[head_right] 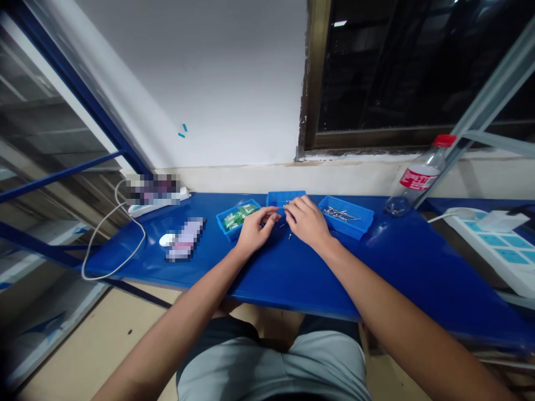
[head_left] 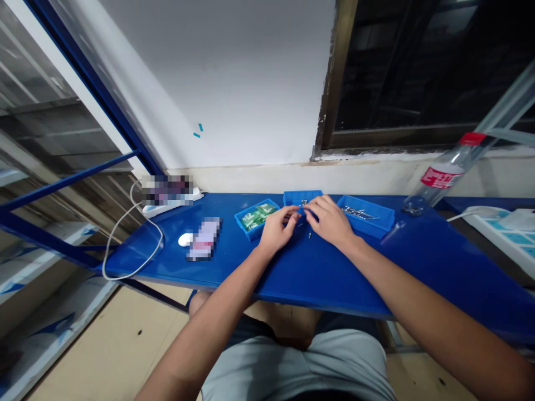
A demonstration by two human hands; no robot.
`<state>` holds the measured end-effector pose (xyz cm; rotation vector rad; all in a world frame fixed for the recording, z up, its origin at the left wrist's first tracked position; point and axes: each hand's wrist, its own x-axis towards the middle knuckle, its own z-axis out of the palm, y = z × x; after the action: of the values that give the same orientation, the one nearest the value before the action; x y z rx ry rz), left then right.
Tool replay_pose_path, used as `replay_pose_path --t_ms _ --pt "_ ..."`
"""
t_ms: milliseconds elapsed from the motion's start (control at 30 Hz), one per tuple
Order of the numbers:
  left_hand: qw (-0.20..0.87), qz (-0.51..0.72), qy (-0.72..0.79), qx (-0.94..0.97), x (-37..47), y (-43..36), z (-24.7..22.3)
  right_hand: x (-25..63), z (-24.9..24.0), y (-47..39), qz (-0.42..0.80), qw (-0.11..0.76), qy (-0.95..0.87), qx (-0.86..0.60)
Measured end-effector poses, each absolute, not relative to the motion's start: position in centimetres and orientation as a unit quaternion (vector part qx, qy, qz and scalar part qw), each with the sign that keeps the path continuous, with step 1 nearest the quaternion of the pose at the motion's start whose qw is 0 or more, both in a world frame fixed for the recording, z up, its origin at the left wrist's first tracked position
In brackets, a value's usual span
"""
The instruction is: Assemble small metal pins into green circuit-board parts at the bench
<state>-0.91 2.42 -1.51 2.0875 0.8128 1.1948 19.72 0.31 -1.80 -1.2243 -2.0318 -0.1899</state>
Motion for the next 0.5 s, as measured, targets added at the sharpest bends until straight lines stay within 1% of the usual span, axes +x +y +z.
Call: replay_pose_path --t_ms 133,267,500 --pt "0.263 0.466 0.316 0.783 -1.0 2.0 -0.9 18.8 -2.6 -0.4 -0.032 0.302 -0.851 -0.429" --pt "0.234 0.470 0.316 0.790 -1.0 1.8 -0.6 18.9 -3.5 0.1 -0.014 0.283 -0.861 -0.423" --pt "0.233 0.452 0.313 0.802 -0.9 2.0 -0.9 19.3 -3.8 0.9 -0.028 0.240 -0.871 -0.429"
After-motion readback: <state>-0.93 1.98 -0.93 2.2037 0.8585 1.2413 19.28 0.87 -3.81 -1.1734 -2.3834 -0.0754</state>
